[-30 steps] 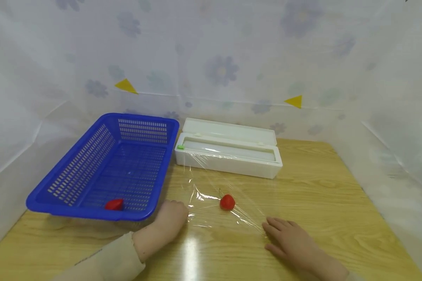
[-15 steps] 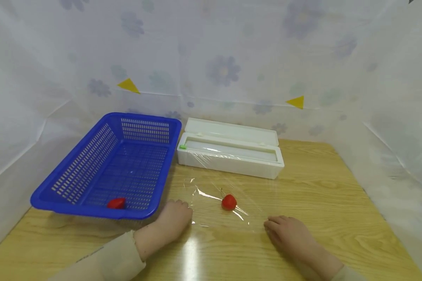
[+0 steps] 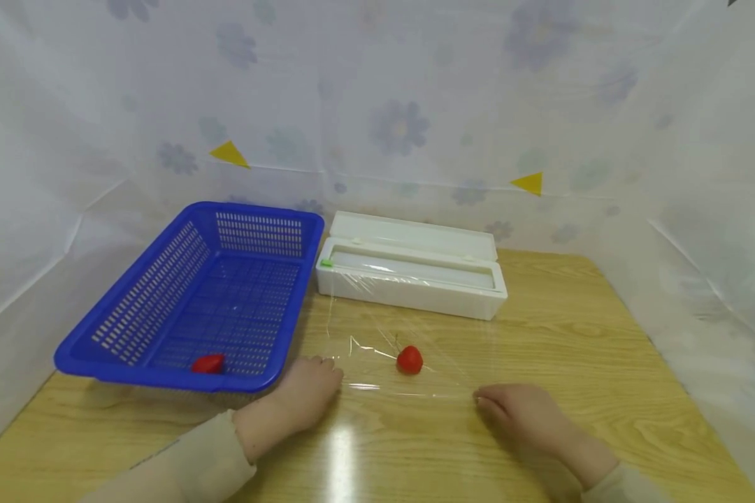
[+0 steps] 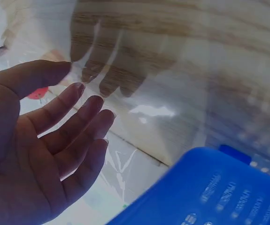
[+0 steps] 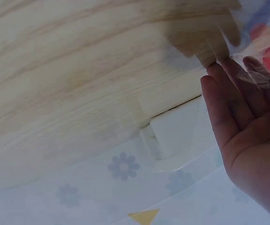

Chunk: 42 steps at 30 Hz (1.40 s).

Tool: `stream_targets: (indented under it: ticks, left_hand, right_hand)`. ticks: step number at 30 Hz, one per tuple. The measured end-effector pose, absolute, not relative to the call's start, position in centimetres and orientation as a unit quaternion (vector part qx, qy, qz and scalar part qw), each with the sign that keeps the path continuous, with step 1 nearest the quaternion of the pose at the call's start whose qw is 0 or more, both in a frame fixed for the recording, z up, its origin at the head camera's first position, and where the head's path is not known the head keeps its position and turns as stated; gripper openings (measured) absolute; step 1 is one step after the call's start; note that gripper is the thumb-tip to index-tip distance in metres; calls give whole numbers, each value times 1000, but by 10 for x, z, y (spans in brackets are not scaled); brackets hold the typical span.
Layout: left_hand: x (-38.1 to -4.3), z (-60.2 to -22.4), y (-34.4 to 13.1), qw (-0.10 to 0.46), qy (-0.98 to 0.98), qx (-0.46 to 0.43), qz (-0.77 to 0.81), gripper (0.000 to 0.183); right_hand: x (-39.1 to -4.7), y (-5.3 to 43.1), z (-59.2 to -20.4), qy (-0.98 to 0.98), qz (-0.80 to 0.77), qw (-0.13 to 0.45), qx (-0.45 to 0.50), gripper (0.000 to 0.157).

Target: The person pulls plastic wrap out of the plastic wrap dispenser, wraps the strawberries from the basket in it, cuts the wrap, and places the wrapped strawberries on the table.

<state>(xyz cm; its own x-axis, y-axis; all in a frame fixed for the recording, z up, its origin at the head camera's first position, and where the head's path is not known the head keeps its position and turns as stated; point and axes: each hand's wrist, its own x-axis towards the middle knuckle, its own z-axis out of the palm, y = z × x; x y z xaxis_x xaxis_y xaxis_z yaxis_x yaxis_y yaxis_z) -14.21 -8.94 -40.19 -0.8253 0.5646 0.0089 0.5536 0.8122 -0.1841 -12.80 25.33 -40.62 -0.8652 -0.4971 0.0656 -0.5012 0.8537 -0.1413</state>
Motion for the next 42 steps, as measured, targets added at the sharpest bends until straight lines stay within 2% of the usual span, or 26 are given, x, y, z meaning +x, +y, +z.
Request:
stream_targets:
  ticks: [12,16,21,26,30,32,37,42]
  left_hand:
    - [-140,-398,-90,58,-960,-255,100,6]
    - [-140,-395,-91,69,-966,-240,63,14]
    - [-142,-392,-87,59,-975,-206,-50,14]
    - [-145,-391,-80,102,-964,-189,-154,9]
    - [-146,-391,-78,159,-949,-184,-200,16]
    - [-147,-391,-78,177,-945,-179,-210,13]
    - [-149,-394,-81,196,-939,-174,-225,3]
    - [-154,-396,-80,203,-935,-166,-239,2]
  right_hand:
    - [-131,250,-393,-968,104,-33,228,30]
    - [-135,252,-393,-970,116,-34,210,31]
    - [-141,253,-394,-971,141,-30,189,29]
    - [-148,255,-394,-970,168,-43,169,28]
    - [-151,254,-393,-969,179,-49,164,29]
    - [-152,253,-392,-968,183,-51,161,30]
    - [-155,253,-392,-966,213,-67,132,31]
    - [-158,253,-394,-957,263,-81,87,32]
